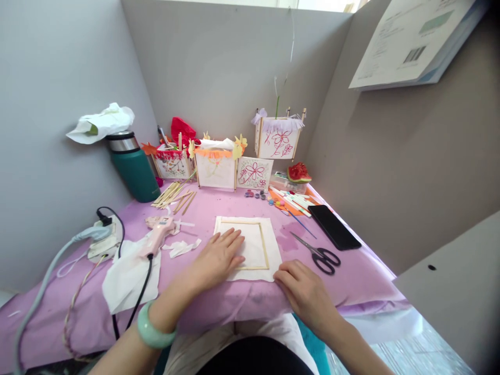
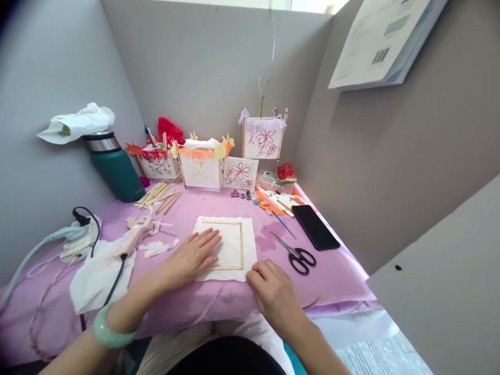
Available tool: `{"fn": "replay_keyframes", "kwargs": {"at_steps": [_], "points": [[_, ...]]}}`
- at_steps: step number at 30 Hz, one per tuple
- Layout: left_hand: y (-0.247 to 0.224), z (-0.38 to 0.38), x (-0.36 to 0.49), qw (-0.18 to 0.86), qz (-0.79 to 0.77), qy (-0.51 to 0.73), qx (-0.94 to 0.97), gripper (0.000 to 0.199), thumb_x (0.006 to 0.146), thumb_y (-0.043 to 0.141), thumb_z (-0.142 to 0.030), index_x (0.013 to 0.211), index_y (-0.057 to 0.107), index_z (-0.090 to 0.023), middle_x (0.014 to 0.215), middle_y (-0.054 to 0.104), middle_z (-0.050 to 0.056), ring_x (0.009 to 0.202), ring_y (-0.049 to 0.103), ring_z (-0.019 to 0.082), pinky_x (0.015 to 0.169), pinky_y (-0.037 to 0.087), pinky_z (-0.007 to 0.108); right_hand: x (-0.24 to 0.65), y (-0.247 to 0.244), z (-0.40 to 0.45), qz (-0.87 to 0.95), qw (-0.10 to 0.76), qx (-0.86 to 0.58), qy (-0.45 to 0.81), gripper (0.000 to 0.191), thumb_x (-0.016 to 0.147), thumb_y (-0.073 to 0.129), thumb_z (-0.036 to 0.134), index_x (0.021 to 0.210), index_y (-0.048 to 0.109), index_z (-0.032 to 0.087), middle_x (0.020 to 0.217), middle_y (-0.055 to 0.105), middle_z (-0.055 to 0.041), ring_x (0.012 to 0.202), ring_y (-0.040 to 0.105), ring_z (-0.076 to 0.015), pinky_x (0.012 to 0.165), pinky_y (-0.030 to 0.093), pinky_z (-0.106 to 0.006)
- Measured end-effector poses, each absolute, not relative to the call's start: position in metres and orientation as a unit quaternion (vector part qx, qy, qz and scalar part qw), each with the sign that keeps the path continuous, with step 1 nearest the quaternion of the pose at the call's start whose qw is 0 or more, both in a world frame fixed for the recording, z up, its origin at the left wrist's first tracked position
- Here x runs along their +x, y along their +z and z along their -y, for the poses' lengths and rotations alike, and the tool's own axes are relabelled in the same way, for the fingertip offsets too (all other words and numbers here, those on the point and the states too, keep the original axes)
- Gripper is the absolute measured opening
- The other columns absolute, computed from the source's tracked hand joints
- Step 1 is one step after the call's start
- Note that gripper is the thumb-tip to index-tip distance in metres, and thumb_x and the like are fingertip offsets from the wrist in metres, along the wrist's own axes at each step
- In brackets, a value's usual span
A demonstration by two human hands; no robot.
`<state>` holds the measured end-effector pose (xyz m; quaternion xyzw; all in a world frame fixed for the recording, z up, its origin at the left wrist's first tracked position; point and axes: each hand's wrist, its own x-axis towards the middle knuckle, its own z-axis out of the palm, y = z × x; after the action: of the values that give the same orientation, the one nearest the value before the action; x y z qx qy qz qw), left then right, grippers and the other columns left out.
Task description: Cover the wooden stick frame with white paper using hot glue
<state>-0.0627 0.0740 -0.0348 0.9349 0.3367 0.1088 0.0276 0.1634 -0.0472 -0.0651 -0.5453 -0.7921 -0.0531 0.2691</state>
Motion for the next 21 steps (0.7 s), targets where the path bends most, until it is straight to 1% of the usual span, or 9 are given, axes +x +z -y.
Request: {"fn": "replay_keyframes", "kwargs": {"at_steps": [2, 6, 12, 15, 17, 18, 19, 21], "points": [[-0.038, -0.082, -0.054, 0.029, -0.340, 0.063, 0.938, 0.050, 0.096, 0.040, -0.039, 0.141, 0.038, -0.018, 0.150, 0.035, 0.012, 0.140, 0.027, 0.027, 0.111, 0.025, 0.053, 0.164, -0.066, 0.047, 0.793, 0.265, -0.545, -0.058, 0.024, 0.092, 0.041, 0.009, 0.088, 0.063, 0.018, 0.086, 0.059, -0.0068, 0.078, 0.050, -0.0179, 0.069, 0.040, -0.029], [-0.046, -0.092, -0.051, 0.027, -0.354, 0.040, 0.934, 0.055, 0.096, 0.035, -0.046, 0.143, 0.036, -0.018, 0.151, 0.029, 0.013, 0.142, 0.022, 0.031, 0.112, 0.019, 0.057, 0.165, -0.069, 0.047, 0.797, 0.260, -0.542, -0.059, 0.026, 0.092, 0.039, 0.008, 0.087, 0.062, 0.017, 0.088, 0.059, -0.0073, 0.078, 0.048, -0.0181, 0.068, 0.038, -0.030], [-0.051, -0.092, -0.053, 0.016, -0.363, 0.023, 0.931, 0.056, 0.096, 0.031, -0.050, 0.144, 0.034, -0.021, 0.153, 0.026, 0.010, 0.142, 0.020, 0.030, 0.113, 0.015, 0.055, 0.169, -0.068, 0.052, 0.794, 0.259, -0.548, -0.057, 0.026, 0.092, 0.038, 0.009, 0.086, 0.061, 0.018, 0.088, 0.061, -0.0069, 0.079, 0.049, -0.0194, 0.069, 0.037, -0.031], [-0.050, -0.091, -0.052, 0.013, -0.365, 0.017, 0.931, 0.058, 0.096, 0.029, -0.050, 0.145, 0.032, -0.019, 0.153, 0.025, 0.010, 0.142, 0.020, 0.031, 0.113, 0.015, 0.056, 0.172, -0.056, 0.049, 0.775, 0.266, -0.574, 0.012, 0.017, 0.094, 0.044, 0.017, 0.087, 0.060, 0.019, 0.089, 0.062, -0.0048, 0.082, 0.055, -0.0175, 0.072, 0.041, -0.028], [-0.049, -0.091, -0.051, 0.012, -0.366, 0.013, 0.930, 0.059, 0.096, 0.028, -0.051, 0.145, 0.031, -0.017, 0.153, 0.024, 0.011, 0.142, 0.019, 0.031, 0.113, 0.014, 0.056, 0.171, -0.048, 0.041, 0.737, 0.240, -0.631, 0.036, 0.011, 0.093, 0.049, 0.023, 0.095, 0.059, 0.020, 0.093, 0.063, -0.0035, 0.085, 0.059, -0.0156, 0.074, 0.043, -0.025], [-0.048, -0.091, -0.051, 0.012, -0.368, 0.011, 0.930, 0.060, 0.096, 0.028, -0.051, 0.145, 0.031, -0.016, 0.153, 0.024, 0.011, 0.142, 0.019, 0.031, 0.113, 0.014, 0.056, 0.169, -0.045, 0.035, 0.709, 0.216, -0.670, 0.027, 0.012, 0.093, 0.050, 0.025, 0.099, 0.059, 0.020, 0.095, 0.064, -0.0037, 0.086, 0.060, -0.0159, 0.074, 0.044, -0.025], [-0.048, -0.091, -0.051, 0.013, -0.369, 0.010, 0.929, 0.061, 0.096, 0.027, -0.051, 0.145, 0.031, -0.016, 0.153, 0.024, 0.011, 0.143, 0.019, 0.031, 0.113, 0.014, 0.056, 0.166, -0.043, 0.027, 0.679, 0.187, -0.710, 0.006, 0.014, 0.093, 0.050, 0.027, 0.101, 0.059, 0.020, 0.096, 0.065, -0.0043, 0.088, 0.061, -0.0173, 0.073, 0.045, -0.026], [-0.049, -0.091, -0.051, 0.014, -0.371, 0.008, 0.929, 0.061, 0.096, 0.027, -0.052, 0.145, 0.031, -0.016, 0.154, 0.023, 0.011, 0.143, 0.018, 0.031, 0.114, 0.014, 0.056, 0.160, -0.045, 0.013, 0.640, 0.151, -0.753, -0.028, 0.018, 0.093, 0.049, 0.030, 0.098, 0.060, 0.017, 0.097, 0.065, -0.0085, 0.091, 0.062, -0.0230, 0.072, 0.045, -0.031]]}}
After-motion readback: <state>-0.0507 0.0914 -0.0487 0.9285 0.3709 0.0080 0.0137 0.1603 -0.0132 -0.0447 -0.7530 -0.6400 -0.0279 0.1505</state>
